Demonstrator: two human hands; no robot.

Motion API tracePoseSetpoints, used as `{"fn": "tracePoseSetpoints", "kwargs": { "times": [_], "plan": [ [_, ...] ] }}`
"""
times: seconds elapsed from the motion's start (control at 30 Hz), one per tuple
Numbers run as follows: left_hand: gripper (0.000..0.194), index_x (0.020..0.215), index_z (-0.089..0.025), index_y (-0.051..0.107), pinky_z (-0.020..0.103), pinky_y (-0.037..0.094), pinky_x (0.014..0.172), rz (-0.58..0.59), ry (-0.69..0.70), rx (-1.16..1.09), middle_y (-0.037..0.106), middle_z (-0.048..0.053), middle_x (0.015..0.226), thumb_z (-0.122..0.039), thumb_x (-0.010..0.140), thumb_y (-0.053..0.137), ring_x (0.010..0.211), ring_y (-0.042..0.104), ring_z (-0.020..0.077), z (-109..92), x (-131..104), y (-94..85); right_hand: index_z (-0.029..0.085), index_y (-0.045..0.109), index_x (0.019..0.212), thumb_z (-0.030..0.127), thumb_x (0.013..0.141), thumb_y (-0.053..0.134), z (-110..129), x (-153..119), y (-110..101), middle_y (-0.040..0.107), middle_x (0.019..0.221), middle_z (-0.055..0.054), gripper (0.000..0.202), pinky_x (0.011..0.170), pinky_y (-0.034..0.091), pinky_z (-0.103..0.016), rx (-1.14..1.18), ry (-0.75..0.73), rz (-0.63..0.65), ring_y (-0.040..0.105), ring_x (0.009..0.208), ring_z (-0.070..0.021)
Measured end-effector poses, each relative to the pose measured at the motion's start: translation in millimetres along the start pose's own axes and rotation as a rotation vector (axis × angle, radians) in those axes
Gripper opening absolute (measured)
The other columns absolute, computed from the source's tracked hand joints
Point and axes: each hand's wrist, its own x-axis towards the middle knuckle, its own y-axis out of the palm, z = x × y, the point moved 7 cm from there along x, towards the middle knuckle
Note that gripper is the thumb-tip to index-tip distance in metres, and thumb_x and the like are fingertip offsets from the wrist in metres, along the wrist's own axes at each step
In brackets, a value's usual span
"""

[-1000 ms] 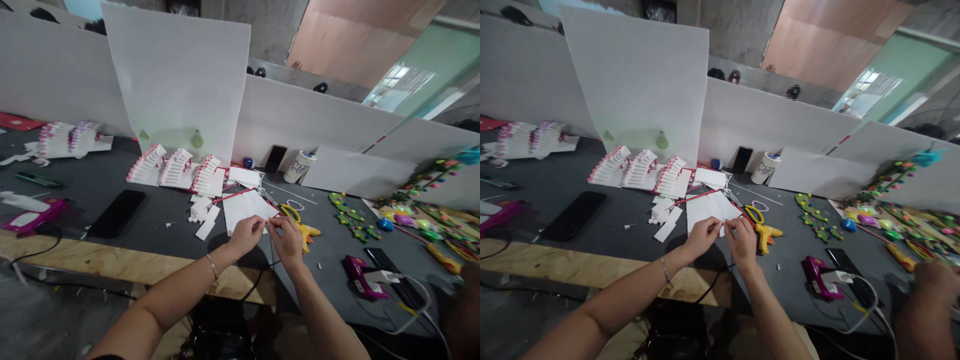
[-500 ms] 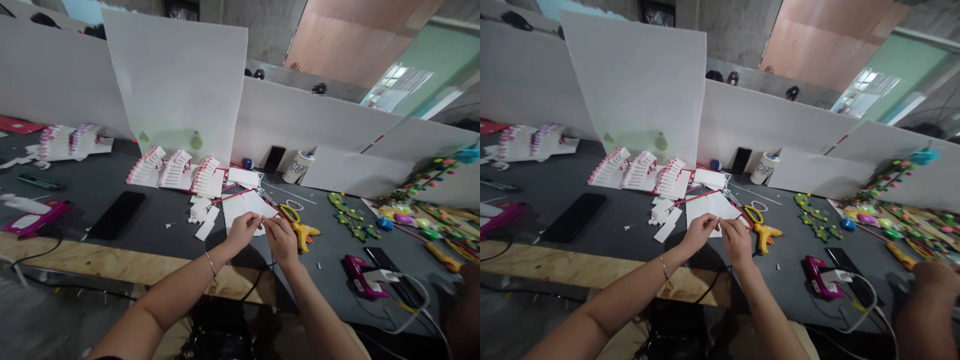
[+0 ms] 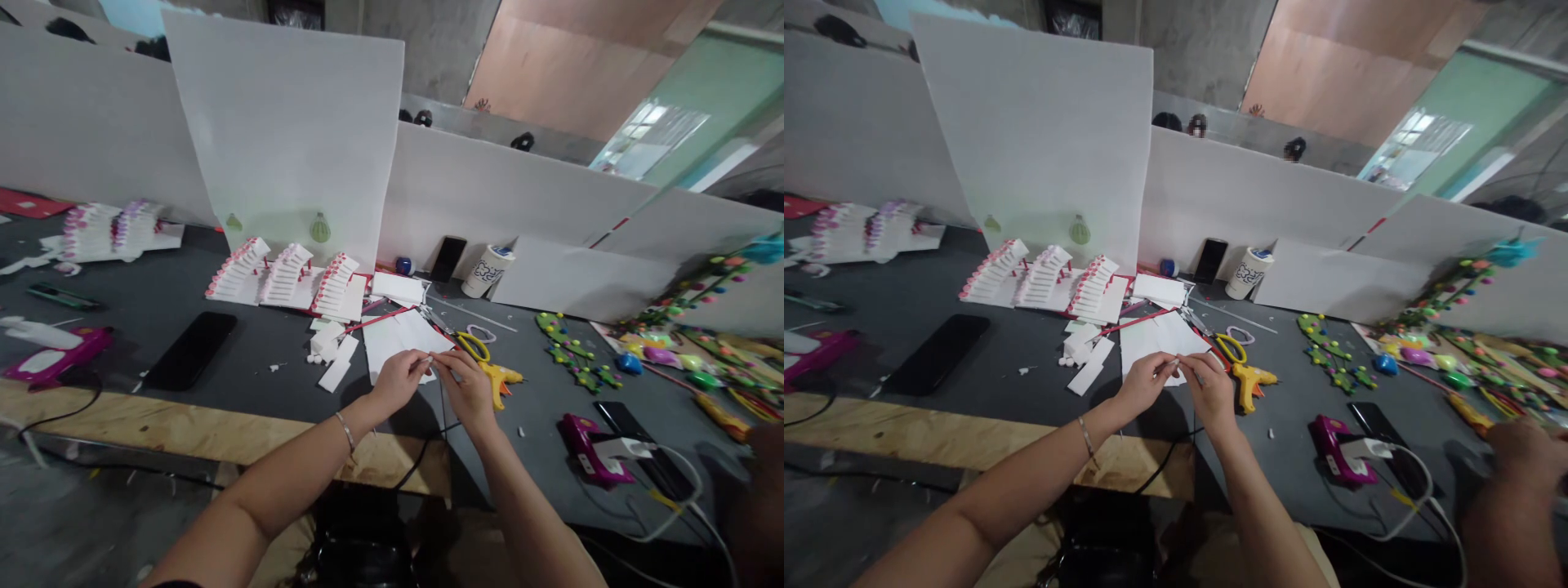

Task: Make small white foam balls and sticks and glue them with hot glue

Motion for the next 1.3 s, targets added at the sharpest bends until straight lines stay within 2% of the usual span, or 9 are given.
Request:
{"fn": "tracePoseSetpoints", "kwargs": {
  "times": [0.17, 0.27, 0.43, 0.6, 0.83, 1.1, 1.3],
  "plan": [
    [0.023, 0.079, -0.019, 0.060, 0.023, 0.043, 0.063, -0.001, -0.063, 0.019, 0.062, -0.002, 0.066, -0.035, 0.090, 0.048, 0.063, 0.058, 0.0129, 4.7, 0.0, -2.0, 0.023, 0.071, 0.088, 0.036, 0.089, 0.055, -3.5, -0.9, 1.4, 0.067, 0.082, -0.005, 0.021, 0.071, 0.054, -0.032, 0.027, 0.065, -0.011, 0.065, 0.077, -0.0190],
    [0.025, 0.079, -0.019, 0.059, 0.023, 0.040, 0.060, 0.009, -0.056, 0.078, 0.058, -0.003, 0.064, -0.039, 0.090, 0.049, 0.060, 0.053, 0.0124, 3.7, 0.7, -2.8, 0.021, 0.068, 0.086, 0.037, 0.089, 0.054, -6.8, -1.5, 2.9, 0.067, 0.082, -0.006, 0.022, 0.069, 0.053, -0.032, 0.041, 0.116, -0.018, 0.064, 0.075, -0.0190],
    [0.028, 0.085, -0.019, 0.060, 0.024, 0.041, 0.064, 0.033, 0.000, 0.095, 0.060, -0.001, 0.071, -0.037, 0.094, 0.039, 0.066, 0.054, 0.0134, -3.4, 1.9, -1.8, 0.019, 0.066, 0.088, 0.039, 0.090, 0.051, -17.0, -3.5, 6.8, 0.069, 0.082, -0.006, 0.024, 0.068, 0.052, -0.031, 0.081, 0.193, 0.016, 0.064, 0.075, -0.0187],
    [0.026, 0.082, -0.020, 0.058, 0.024, 0.041, 0.064, 0.013, -0.029, 0.155, 0.059, -0.001, 0.069, -0.035, 0.094, 0.040, 0.065, 0.055, 0.0143, -2.0, -0.2, -1.5, 0.018, 0.064, 0.091, 0.041, 0.091, 0.049, -25.1, -7.0, 11.8, 0.069, 0.082, -0.006, 0.027, 0.068, 0.052, -0.031, 0.105, 0.220, 0.060, 0.065, 0.075, -0.0179],
    [0.025, 0.089, -0.023, 0.055, 0.025, 0.039, 0.062, 0.008, -0.032, 0.404, 0.063, 0.000, 0.075, -0.034, 0.097, 0.034, 0.069, 0.059, 0.0159, -3.5, -6.6, 0.6, 0.019, 0.063, 0.086, 0.041, 0.091, 0.049, -16.4, -4.6, 10.5, 0.067, 0.079, -0.006, 0.027, 0.066, 0.052, -0.032, 0.030, 0.170, 0.012, 0.063, 0.072, -0.0188],
    [0.023, 0.096, -0.023, 0.057, 0.025, 0.041, 0.067, 0.004, 0.002, 0.383, 0.068, 0.001, 0.085, -0.034, 0.097, 0.037, 0.077, 0.063, 0.0169, -2.5, -7.9, 2.9, 0.021, 0.063, 0.087, 0.034, 0.092, 0.051, 2.3, -5.1, 2.6, 0.064, 0.082, -0.006, 0.018, 0.071, 0.051, -0.034, -0.079, 0.036, -0.073, 0.061, 0.076, -0.0190],
    [0.025, 0.089, -0.023, 0.060, 0.023, 0.042, 0.065, -0.016, -0.019, 0.328, 0.067, -0.001, 0.077, -0.035, 0.095, 0.039, 0.070, 0.061, 0.0144, 1.1, -6.4, 0.3, 0.022, 0.064, 0.088, 0.029, 0.092, 0.051, 10.2, -6.7, 2.5, 0.064, 0.081, -0.005, 0.015, 0.072, 0.053, -0.034, -0.107, -0.033, -0.095, 0.062, 0.077, -0.0185]
  ]
}}
